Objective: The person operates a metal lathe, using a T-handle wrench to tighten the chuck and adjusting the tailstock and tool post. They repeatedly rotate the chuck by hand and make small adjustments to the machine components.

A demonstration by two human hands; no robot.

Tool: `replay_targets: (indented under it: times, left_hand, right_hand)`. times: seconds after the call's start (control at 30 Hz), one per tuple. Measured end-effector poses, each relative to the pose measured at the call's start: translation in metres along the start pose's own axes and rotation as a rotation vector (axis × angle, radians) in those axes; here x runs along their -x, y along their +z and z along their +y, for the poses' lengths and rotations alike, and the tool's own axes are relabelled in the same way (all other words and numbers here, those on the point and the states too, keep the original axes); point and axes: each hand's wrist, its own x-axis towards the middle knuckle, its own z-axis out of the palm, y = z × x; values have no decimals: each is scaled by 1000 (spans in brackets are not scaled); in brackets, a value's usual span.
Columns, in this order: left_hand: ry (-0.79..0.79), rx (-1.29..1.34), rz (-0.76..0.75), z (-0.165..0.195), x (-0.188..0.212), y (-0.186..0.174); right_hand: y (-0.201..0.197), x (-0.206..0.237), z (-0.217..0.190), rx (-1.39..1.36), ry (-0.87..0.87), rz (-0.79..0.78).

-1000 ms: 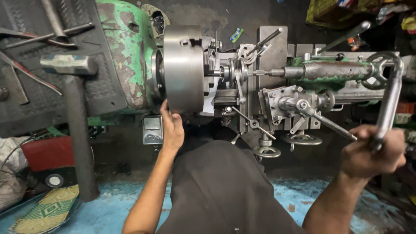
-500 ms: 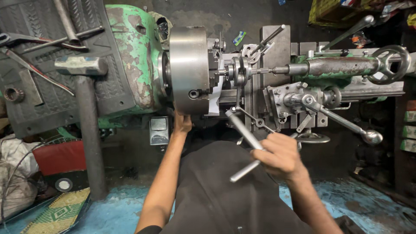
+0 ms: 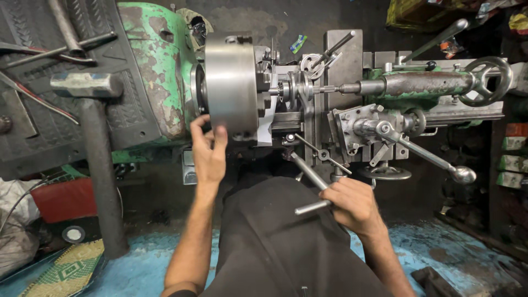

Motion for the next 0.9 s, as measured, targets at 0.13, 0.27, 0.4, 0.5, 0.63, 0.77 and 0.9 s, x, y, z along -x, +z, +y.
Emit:
replay_targets:
  times: [0.13,0.27,0.4,0.5,0.63,0.77,0.9]
  left_hand:
    - [98,222,15,42,-15,11]
    - [285,24,1,68,-41,19]
    - [256,-141,-61,79,-71,21]
    - [184,-250,-96,78,-89,22]
    - [293,-325,-99,65,-111,24]
    - [293,-148,-133,48,-143,26]
    - [107,-227,-81,36,-184,26]
  right_hand:
    - [0,-2,5,-8,7,2]
    - [-1,-5,6,-11,0,16]
    - [-4,-5,5,-3,17,9]
    - [-4,-3,6,8,35,9]
    - [-2,3,8,21,70,23]
    - [-1,11,9,22,76,33]
    - [1,11,7,17,66,31]
